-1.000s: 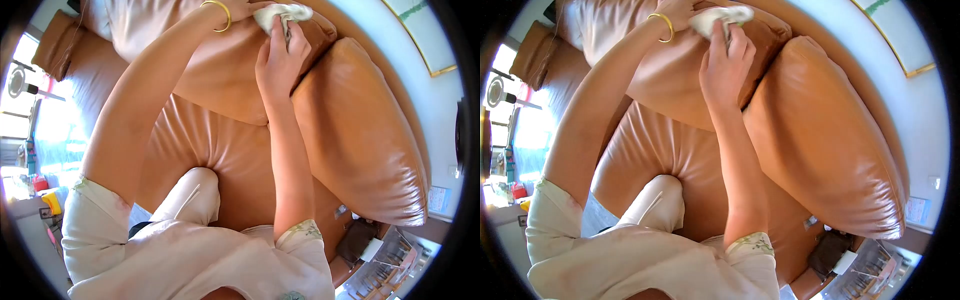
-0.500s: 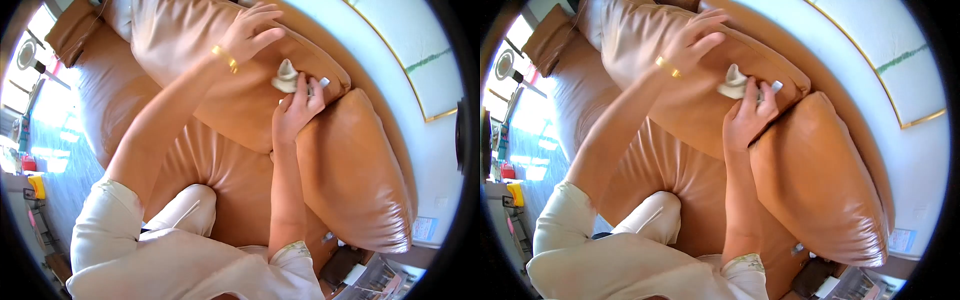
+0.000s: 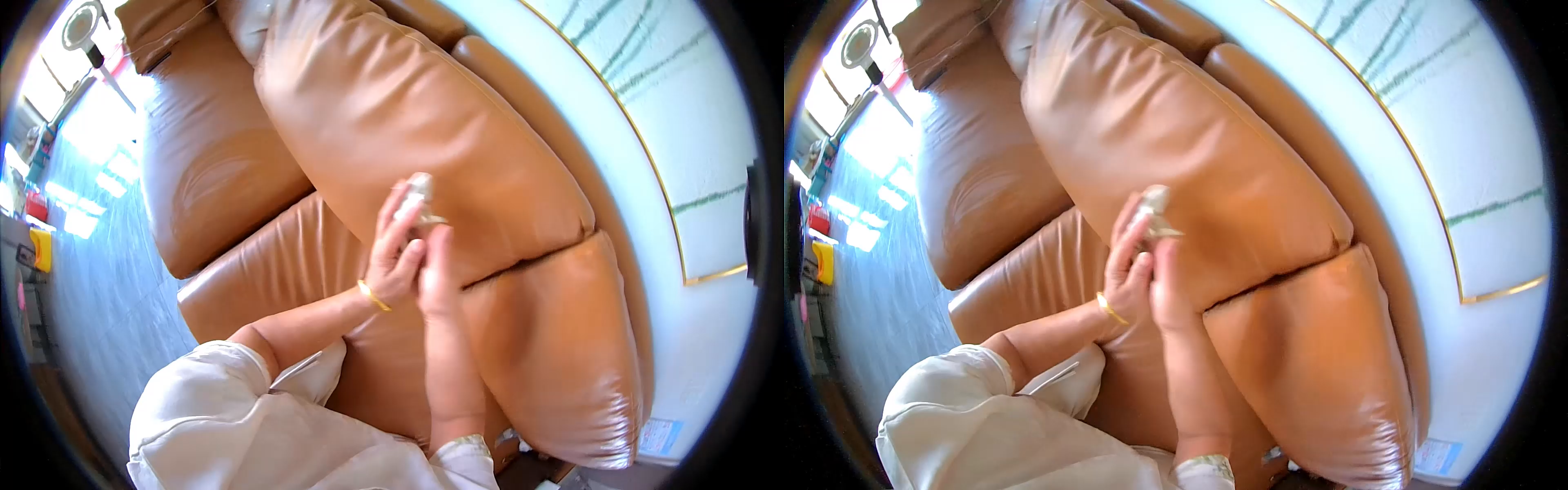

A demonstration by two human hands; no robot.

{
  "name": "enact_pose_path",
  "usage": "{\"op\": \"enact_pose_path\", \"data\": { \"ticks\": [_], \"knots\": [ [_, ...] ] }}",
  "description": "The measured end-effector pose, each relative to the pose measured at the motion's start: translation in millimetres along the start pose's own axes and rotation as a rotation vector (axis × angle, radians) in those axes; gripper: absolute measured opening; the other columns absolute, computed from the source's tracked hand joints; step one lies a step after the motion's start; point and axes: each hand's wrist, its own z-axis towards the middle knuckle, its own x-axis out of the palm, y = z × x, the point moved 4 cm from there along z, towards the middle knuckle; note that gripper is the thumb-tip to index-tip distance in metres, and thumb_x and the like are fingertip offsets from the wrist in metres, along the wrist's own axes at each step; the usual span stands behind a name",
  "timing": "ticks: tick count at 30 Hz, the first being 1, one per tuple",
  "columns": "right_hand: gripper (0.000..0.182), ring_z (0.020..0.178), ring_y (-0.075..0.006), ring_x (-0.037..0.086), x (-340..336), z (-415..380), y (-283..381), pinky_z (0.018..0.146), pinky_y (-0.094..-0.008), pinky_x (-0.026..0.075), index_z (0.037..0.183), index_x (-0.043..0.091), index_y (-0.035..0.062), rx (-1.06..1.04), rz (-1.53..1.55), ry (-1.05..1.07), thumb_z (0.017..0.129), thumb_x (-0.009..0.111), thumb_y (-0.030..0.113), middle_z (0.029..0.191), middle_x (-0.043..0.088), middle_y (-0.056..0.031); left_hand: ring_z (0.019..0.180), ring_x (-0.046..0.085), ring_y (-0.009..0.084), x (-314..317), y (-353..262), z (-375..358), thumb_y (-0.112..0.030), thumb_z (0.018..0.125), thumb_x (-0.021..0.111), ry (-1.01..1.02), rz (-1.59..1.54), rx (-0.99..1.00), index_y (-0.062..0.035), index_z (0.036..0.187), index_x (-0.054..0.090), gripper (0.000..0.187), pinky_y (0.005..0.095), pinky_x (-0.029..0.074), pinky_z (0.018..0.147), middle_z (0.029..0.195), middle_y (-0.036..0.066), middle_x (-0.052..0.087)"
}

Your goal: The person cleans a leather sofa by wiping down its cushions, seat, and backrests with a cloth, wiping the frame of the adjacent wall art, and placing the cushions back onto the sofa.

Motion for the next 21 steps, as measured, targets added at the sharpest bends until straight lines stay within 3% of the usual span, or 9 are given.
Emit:
{"op": "enact_pose_path", "data": {
  "ticks": [3, 4, 8, 11, 17, 18, 19, 20, 21],
  "knots": [
    [0.056, 0.120, -0.0229, 0.049, -36.4, -17.3, 63.7, 0.102, -0.0343, 0.037, 0.130, 0.049, -0.0028, -0.095, -0.402, -0.186, 0.102, 0.032, 0.043, 0.134, 0.051, -0.0115, 0.123, 0.049, 0.0354, 29.0, -0.3, 15.4, 0.009, 0.082, 0.056, -0.042, -0.027, -0.077, -0.0016, 0.119, 0.060, 0.038, 0.0422, 0.042, 0.101, 0.132, 0.018, 0.050],
    [0.046, 0.110, -0.0262, 0.057, -56.3, -28.9, 89.2, 0.094, -0.0361, 0.043, 0.120, 0.057, -0.0032, -0.120, -0.950, -0.303, 0.103, 0.034, 0.033, 0.118, 0.061, -0.0156, 0.117, 0.052, 0.0342, 40.3, -6.1, 21.6, 0.007, 0.084, 0.057, -0.018, -0.053, -0.042, -0.0010, 0.115, 0.061, 0.032, 0.0405, 0.044, 0.096, 0.125, 0.018, 0.054],
    [0.035, 0.116, -0.0344, 0.053, -26.1, -24.9, 185.7, 0.098, -0.0442, 0.039, 0.120, 0.059, -0.0016, -0.996, -1.841, -0.677, 0.100, 0.040, 0.020, 0.131, 0.053, -0.0171, 0.100, 0.056, 0.0297, 65.7, -25.5, 56.3, 0.000, 0.075, 0.070, -0.132, 0.185, 0.474, -0.0080, 0.102, 0.065, 0.029, 0.0403, 0.048, 0.085, 0.108, 0.013, 0.057],
    [0.042, 0.119, -0.0318, 0.051, -47.8, 7.3, 189.1, 0.099, -0.0458, 0.036, 0.134, 0.050, 0.0085, -0.739, -2.489, -0.924, 0.098, 0.045, 0.030, 0.134, 0.052, -0.0131, 0.109, 0.053, 0.0233, 82.1, -10.3, 55.0, -0.011, 0.073, 0.072, 0.169, 0.422, 0.766, -0.0210, 0.103, 0.066, 0.032, 0.0341, 0.046, 0.073, 0.118, 0.004, 0.055],
    [0.044, 0.109, -0.0307, 0.055, -82.5, 25.3, 172.0, 0.091, -0.0454, 0.040, 0.135, 0.048, 0.0100, -0.656, -2.314, -0.806, 0.099, 0.041, 0.034, 0.126, 0.057, -0.0115, 0.101, 0.056, 0.0200, 16.2, 88.5, 122.6, -0.020, 0.081, 0.062, 0.508, 0.856, 1.115, -0.0250, 0.103, 0.066, 0.024, 0.0330, 0.047, 0.066, 0.114, 0.003, 0.059],
    [0.044, 0.108, -0.0310, 0.055, -81.3, 26.1, 170.0, 0.089, -0.0451, 0.041, 0.135, 0.048, 0.0105, -0.701, -2.315, -0.814, 0.099, 0.041, 0.034, 0.122, 0.058, -0.0114, 0.100, 0.056, 0.0211, -0.4, 73.5, 162.8, -0.021, 0.084, 0.058, 0.681, 1.053, 0.677, -0.0202, 0.102, 0.065, 0.019, 0.0362, 0.048, 0.068, 0.108, 0.005, 0.061],
    [0.044, 0.106, -0.0311, 0.055, -82.1, 27.4, 168.2, 0.088, -0.0448, 0.041, 0.135, 0.049, 0.0108, -0.706, -2.313, -0.836, 0.099, 0.041, 0.034, 0.121, 0.058, -0.0112, 0.097, 0.056, 0.0242, -31.5, 119.0, 186.9, -0.018, 0.088, 0.053, 0.498, 1.182, 0.821, -0.0145, 0.102, 0.064, 0.019, 0.0389, 0.049, 0.070, 0.105, 0.007, 0.061],
    [0.043, 0.105, -0.0312, 0.056, -82.7, 27.9, 167.1, 0.087, -0.0445, 0.041, 0.135, 0.049, 0.0111, -0.710, -2.314, -0.856, 0.099, 0.040, 0.034, 0.120, 0.059, -0.0111, 0.099, 0.055, 0.0280, -53.8, 101.7, 224.7, -0.011, 0.087, 0.050, 0.204, 1.154, 0.357, -0.0111, 0.104, 0.063, 0.022, 0.0417, 0.049, 0.074, 0.106, 0.009, 0.061],
    [0.043, 0.104, -0.0313, 0.056, -84.6, 28.7, 165.8, 0.086, -0.0443, 0.041, 0.135, 0.049, 0.0114, -0.714, -2.316, -0.877, 0.099, 0.040, 0.034, 0.120, 0.059, -0.0110, 0.099, 0.055, 0.0312, -90.1, 113.5, 253.6, -0.008, 0.087, 0.049, 0.081, 1.134, 0.600, -0.0100, 0.105, 0.063, 0.023, 0.0440, 0.048, 0.075, 0.113, 0.013, 0.059]
  ]
}}
